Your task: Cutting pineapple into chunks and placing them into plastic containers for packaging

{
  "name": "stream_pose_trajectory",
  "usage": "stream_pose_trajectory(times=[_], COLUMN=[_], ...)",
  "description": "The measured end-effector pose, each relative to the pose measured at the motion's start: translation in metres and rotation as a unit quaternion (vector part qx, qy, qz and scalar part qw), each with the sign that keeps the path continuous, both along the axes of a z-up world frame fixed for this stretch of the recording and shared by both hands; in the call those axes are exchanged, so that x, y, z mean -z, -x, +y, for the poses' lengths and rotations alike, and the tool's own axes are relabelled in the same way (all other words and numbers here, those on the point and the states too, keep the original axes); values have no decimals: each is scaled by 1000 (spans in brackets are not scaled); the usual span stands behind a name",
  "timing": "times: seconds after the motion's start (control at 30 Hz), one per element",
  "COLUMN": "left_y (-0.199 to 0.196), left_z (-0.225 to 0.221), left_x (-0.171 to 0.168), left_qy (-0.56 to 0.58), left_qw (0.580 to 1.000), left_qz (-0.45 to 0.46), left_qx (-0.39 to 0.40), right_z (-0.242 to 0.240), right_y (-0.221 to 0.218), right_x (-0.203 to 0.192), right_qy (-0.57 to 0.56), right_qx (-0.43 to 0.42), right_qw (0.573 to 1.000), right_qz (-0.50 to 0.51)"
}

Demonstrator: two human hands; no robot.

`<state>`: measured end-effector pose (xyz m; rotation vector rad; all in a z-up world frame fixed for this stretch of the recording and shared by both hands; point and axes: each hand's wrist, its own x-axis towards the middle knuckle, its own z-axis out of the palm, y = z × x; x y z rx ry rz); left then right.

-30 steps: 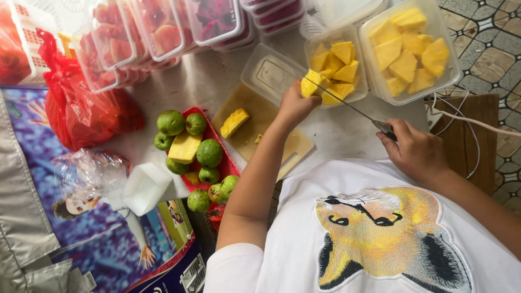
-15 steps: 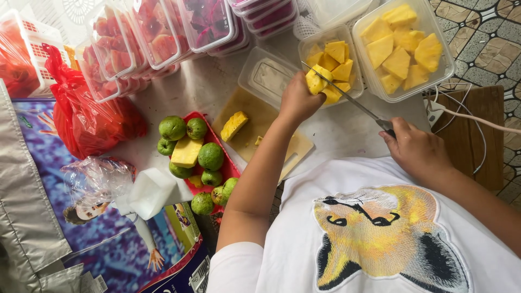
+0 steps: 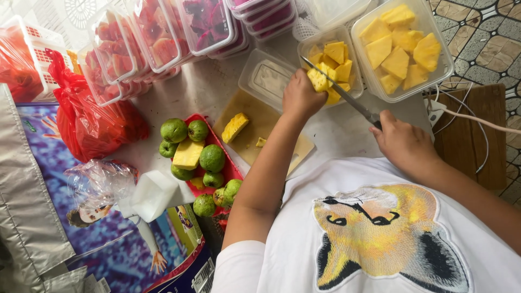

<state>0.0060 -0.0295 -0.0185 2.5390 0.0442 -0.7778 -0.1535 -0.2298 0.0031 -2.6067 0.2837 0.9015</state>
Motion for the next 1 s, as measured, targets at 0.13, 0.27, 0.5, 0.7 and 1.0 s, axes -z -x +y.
stream_pose_trajectory(times=[0.13,0.27,0.5,0.7,1.0], left_y=[15,23,25,30,53], left_z=[-8,-5,-1,-24,119], left_x=[4,30,45,18,9], left_qy=[-30,10,-10,5,24], left_qw=[999,997,995,998,990], left_qz=[8,-73,-96,-60,-63], left_qx=[11,31,23,36,-122], right_z=[6,10,6,2,-7], right_y=[-4,-12,2,-10,9], right_x=[18,32,9,52,70], right_qy=[1,-20,-19,-2,-77], right_qx=[21,3,3,5,-54], right_qw=[1000,999,1000,1000,983], right_qz=[21,-50,0,-22,-157])
